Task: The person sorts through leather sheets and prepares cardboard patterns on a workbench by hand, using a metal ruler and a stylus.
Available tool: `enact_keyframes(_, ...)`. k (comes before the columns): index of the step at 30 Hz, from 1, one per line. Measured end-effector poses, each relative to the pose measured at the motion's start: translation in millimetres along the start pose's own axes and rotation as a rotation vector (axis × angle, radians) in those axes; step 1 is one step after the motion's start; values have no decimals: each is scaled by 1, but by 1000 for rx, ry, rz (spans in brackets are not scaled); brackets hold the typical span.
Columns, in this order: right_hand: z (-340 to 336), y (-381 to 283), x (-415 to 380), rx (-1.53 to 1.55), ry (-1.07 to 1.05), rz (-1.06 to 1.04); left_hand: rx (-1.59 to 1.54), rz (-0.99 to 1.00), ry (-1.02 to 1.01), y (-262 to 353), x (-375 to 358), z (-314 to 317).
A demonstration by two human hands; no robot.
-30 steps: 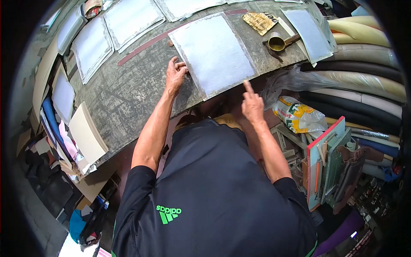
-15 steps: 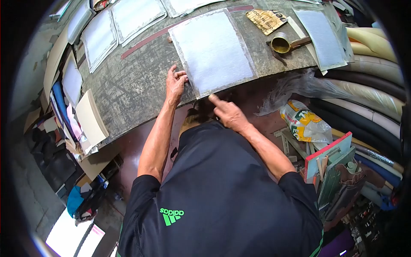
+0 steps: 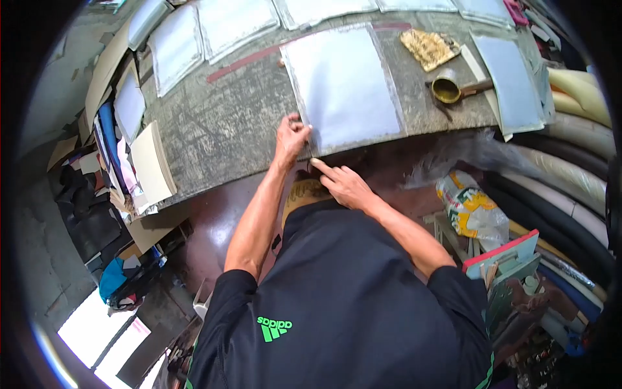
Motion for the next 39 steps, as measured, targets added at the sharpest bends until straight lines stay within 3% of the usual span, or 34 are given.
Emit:
enact_keyframes(2, -31, 32, -24, 80, 257, 285, -22, -15, 23, -2, -5, 8)
enact_keyframes(6, -64, 67, -45, -168, 319, 582, 8, 40, 78, 9, -10, 18)
enact_keyframes(8, -58, 72, -40, -198, 276, 598, -39, -23, 81, 12, -13, 25)
enact_keyframes(12, -72, 85, -36, -232, 391, 621, -268, -59, 56, 68, -27, 42)
enact_keyframes(16, -115, 119, -45, -505, 461, 716, -446, -69, -34, 117, -37, 49)
enact_keyframes(20, -212, 114, -29, -449, 623, 544, -486, -67, -113, 147, -52, 23)
enact_keyframes(26, -342, 53, 35, -439, 402, 277, -788, 116, -255, 213, -111, -31)
enact_keyframes(34, -321, -12, 152, -320, 244, 70, -910, 159, -72, 221, -135, -145)
enact_keyframes(39, -289, -49, 274, -258, 163, 35, -968, 199, -32, 230, -91, -258)
Point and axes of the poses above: each hand's wrist, its own x-axis towards the middle knuckle, its own z-axis out of the palm, y = z × x, the point moved 8 cm from there along x, towards the middle knuckle, and after that the axes turned 15 degrees about -x, right-handed, at the moved point
